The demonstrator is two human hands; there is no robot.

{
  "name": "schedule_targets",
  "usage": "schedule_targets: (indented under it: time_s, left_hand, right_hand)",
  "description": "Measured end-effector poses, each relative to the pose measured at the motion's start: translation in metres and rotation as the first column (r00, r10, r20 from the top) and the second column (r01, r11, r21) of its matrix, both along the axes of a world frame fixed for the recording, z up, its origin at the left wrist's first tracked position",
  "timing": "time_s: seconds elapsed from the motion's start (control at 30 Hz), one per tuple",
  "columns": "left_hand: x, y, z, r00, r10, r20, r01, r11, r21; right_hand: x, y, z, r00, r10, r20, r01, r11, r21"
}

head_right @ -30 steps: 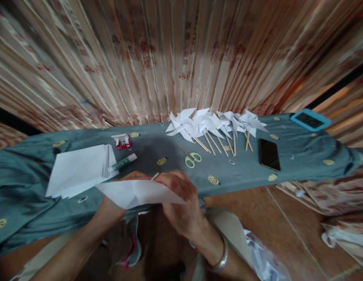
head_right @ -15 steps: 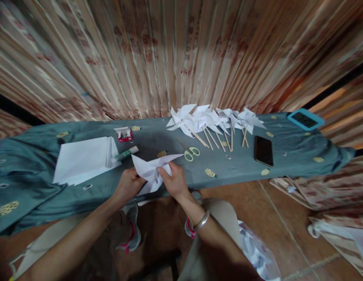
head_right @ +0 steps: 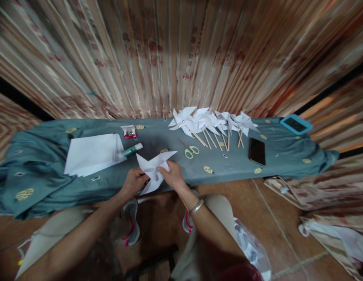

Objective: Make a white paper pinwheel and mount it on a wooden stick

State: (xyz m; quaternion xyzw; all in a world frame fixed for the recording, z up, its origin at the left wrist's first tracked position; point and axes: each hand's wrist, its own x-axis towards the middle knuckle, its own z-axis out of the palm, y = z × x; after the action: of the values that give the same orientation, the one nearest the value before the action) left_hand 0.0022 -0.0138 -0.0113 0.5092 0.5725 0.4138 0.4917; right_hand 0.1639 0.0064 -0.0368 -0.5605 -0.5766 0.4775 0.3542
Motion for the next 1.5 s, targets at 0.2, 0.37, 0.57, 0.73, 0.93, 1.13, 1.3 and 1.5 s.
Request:
schedule_targets:
  time_s: [0.2, 0.37, 0.57, 0.73, 0.93, 1.13, 1.3, 1.5]
  left_hand:
    - [-0.002, -0.006, -0.014, 0.995, 0.058, 0.078, -0.053, 0.996, -0.067]
    - [0.001, -0.034, -0.014, 0.975, 0.104, 0.195, -0.085, 0.991, -0.106]
    - [0.008, -0.061, -0.012, 0.869, 0.221, 0.442, -0.093, 0.952, -0.293]
    - [0.014, -0.069, -0.028, 0.834, 0.301, 0.462, -0.154, 0.932, -0.328]
    - [0.019, -0.068, -0.037, 0.811, 0.338, 0.478, -0.197, 0.926, -0.322]
    - [0.021, -0.064, -0.037, 0.789, 0.356, 0.501, -0.2, 0.92, -0.338]
    - [0.023, -0.064, -0.04, 0.766, 0.387, 0.513, -0.213, 0.906, -0.364]
    - [0.024, -0.065, -0.044, 0.762, 0.376, 0.528, -0.208, 0.913, -0.35]
  right_hand:
    - [0.0, 0.006, 0.009, 0.995, 0.093, 0.047, -0.092, 0.995, -0.026]
    - [-0.001, 0.001, 0.014, 0.982, 0.183, 0.041, -0.181, 0.982, -0.055]
    - [-0.002, 0.0, 0.02, 0.954, 0.289, 0.08, -0.285, 0.957, -0.062]
    - [-0.003, 0.004, 0.029, 0.908, 0.369, 0.196, -0.368, 0.929, -0.045]
    - [-0.006, 0.011, 0.039, 0.834, 0.409, 0.37, -0.436, 0.9, -0.012]
    - [-0.01, 0.014, 0.045, 0.68, 0.46, 0.571, -0.532, 0.846, -0.049]
    - [-0.012, 0.016, 0.049, 0.64, 0.505, 0.579, -0.542, 0.831, -0.126]
    - [-0.011, 0.017, 0.051, 0.657, 0.515, 0.55, -0.519, 0.839, -0.164]
